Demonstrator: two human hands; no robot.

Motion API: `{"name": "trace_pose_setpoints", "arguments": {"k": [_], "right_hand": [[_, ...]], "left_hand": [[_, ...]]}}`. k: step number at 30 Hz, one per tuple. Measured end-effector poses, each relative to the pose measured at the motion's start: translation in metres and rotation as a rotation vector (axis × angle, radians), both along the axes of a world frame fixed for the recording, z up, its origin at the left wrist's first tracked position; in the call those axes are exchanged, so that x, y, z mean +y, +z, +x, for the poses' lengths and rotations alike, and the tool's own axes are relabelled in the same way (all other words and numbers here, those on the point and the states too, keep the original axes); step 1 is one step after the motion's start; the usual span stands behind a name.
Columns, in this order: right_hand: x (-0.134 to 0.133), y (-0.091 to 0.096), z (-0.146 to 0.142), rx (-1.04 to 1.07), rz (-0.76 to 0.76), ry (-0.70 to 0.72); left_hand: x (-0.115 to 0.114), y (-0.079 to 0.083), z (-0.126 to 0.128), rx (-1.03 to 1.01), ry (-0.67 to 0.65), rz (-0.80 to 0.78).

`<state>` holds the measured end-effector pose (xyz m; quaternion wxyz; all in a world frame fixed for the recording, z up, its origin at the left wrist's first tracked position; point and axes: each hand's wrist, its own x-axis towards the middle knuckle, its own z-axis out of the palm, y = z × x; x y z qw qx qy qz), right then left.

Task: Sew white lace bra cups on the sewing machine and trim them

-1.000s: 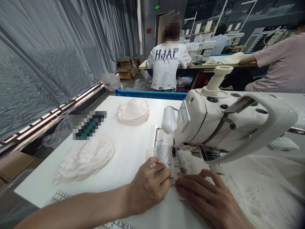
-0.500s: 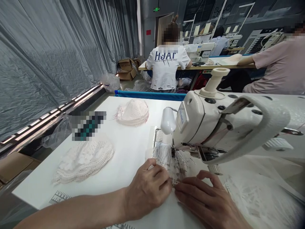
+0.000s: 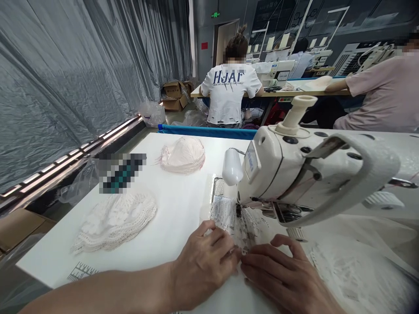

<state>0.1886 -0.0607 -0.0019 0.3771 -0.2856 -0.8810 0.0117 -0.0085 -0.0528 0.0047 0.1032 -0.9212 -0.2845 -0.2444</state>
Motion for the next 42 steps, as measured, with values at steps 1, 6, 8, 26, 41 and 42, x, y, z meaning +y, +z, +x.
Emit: {"name": "trace_pose_setpoints", "arguments": {"k": [1, 6, 8, 26, 41, 42], "right_hand": [[0.0, 0.0, 0.001, -0.001, 0.005, -0.001], [0.004, 0.001, 0.007, -0.066, 0.073, -0.132], [0.008, 0.001, 0.009, -0.144, 0.089, -0.193], [0.033, 0.0, 0.026, -0.362, 0.269, -0.275], [0.027, -0.004, 0.033, -0.335, 0.181, -0.171], [0.028, -0.004, 0.033, -0.339, 0.188, -0.175]], "left_hand": [[0.0, 0.0, 0.0, 0.0, -0.001, 0.004], [0.004, 0.0, 0.001, 0.009, -0.02, -0.003], [0.009, 0.001, 0.002, 0.023, -0.015, -0.017], [0.051, 0.002, 0.009, 0.073, 0.005, -0.011], [0.038, 0.009, 0.017, 0.089, -0.004, 0.119], [0.038, 0.009, 0.017, 0.085, -0.001, 0.121]]}}
